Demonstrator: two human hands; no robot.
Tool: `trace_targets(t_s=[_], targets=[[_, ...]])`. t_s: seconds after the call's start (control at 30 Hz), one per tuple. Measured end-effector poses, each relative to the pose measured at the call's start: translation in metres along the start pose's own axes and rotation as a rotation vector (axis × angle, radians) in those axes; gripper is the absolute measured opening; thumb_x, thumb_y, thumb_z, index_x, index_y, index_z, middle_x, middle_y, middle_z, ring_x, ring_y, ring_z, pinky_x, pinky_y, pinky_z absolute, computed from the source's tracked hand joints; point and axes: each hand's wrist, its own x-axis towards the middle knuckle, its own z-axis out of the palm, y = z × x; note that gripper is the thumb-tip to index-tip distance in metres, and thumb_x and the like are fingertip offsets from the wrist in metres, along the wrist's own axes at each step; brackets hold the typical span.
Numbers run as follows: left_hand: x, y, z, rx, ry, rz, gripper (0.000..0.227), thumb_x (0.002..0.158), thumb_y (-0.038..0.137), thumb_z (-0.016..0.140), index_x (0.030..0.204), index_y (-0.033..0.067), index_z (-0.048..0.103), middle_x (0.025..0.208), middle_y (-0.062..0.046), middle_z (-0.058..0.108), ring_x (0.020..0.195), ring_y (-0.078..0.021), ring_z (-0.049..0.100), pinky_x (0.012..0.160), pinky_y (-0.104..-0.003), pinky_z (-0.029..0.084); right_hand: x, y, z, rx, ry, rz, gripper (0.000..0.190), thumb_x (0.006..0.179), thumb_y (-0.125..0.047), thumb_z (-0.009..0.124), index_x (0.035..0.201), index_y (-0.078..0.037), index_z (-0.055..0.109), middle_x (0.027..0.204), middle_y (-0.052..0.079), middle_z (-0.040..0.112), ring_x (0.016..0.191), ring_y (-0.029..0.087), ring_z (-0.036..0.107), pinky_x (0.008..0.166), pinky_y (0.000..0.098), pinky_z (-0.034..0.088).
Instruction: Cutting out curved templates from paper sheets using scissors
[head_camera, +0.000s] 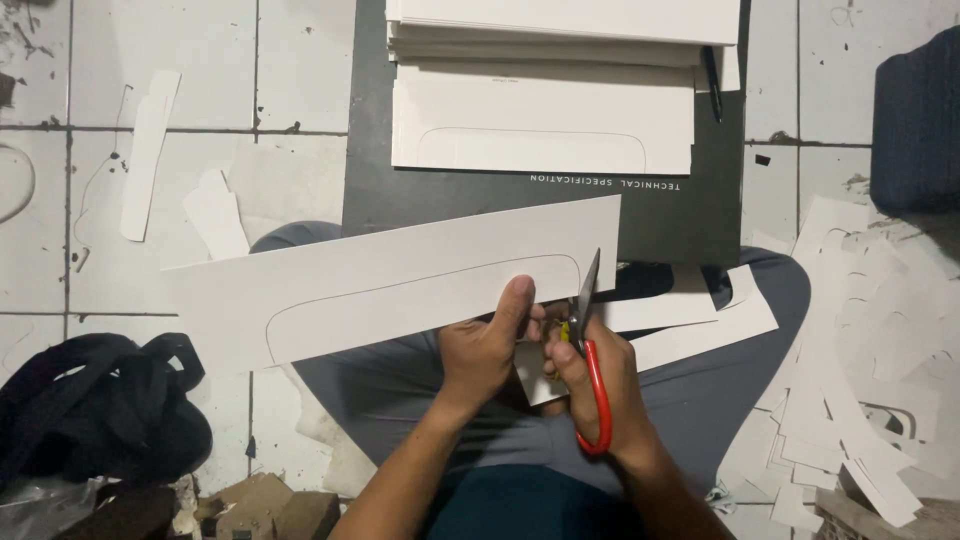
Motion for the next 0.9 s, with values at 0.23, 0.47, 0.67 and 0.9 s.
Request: trace_targets(t_s=[0.23, 0.47, 0.67, 0.9], targets=[[0.000, -0.001, -0.004, 0.033, -0.057, 0.064, 0.018, 0.099, 0.015, 0.065, 0.092, 0.0015, 0.074, 0.070, -0.004, 0.073, 0.056, -0.0102, 0.066, 0.047, -0.021, 0.052, -0.004, 0.010, 0.004, -0.027, 0.039, -0.007, 0.049, 0.102, -0.046, 0.035, 0.092, -0.005, 0.061, 0.064, 0.002, 0.059, 0.051, 0.014, 0.058, 0.048, 0.0280, 0.049], [0.001, -0.004, -0.009, 0.113, -0.080, 0.061, 0.026, 0.100, 0.022, 0.063, 0.082, 0.0046, 0.072, 0.065, -0.002, 0.070, 0.052, -0.0091, 0.063, 0.045, -0.021, 0.049, -0.006, 0.015, 0.009, -0.008, 0.069, 0.013, 0.057, 0.103, -0.049, 0.033, 0.101, -0.001, 0.063, 0.055, -0.004, 0.050, 0.039, 0.011, 0.049, 0.037, 0.0262, 0.041], [0.003, -0.003, -0.015, 0.119, -0.109, 0.047, 0.022, 0.099, 0.018, 0.064, 0.089, 0.0012, 0.075, 0.068, -0.003, 0.071, 0.054, -0.0099, 0.063, 0.047, -0.021, 0.050, -0.008, 0.010, 0.010, 0.029, 0.068, 0.006, 0.054, 0.103, -0.047, 0.035, 0.097, -0.002, 0.064, 0.050, -0.006, 0.047, 0.034, 0.009, 0.045, 0.032, 0.0246, 0.038], [0.006, 0.006, -0.025, 0.366, -0.180, 0.024, 0.036, 0.101, 0.033, 0.058, 0.080, 0.0090, 0.074, 0.063, 0.003, 0.070, 0.049, -0.0081, 0.063, 0.044, -0.021, 0.047, -0.013, 0.025, 0.014, 0.020, 0.064, -0.034, 0.055, 0.104, -0.049, 0.033, 0.094, -0.004, 0.063, 0.048, -0.008, 0.042, 0.032, 0.009, 0.042, 0.031, 0.0251, 0.038]])
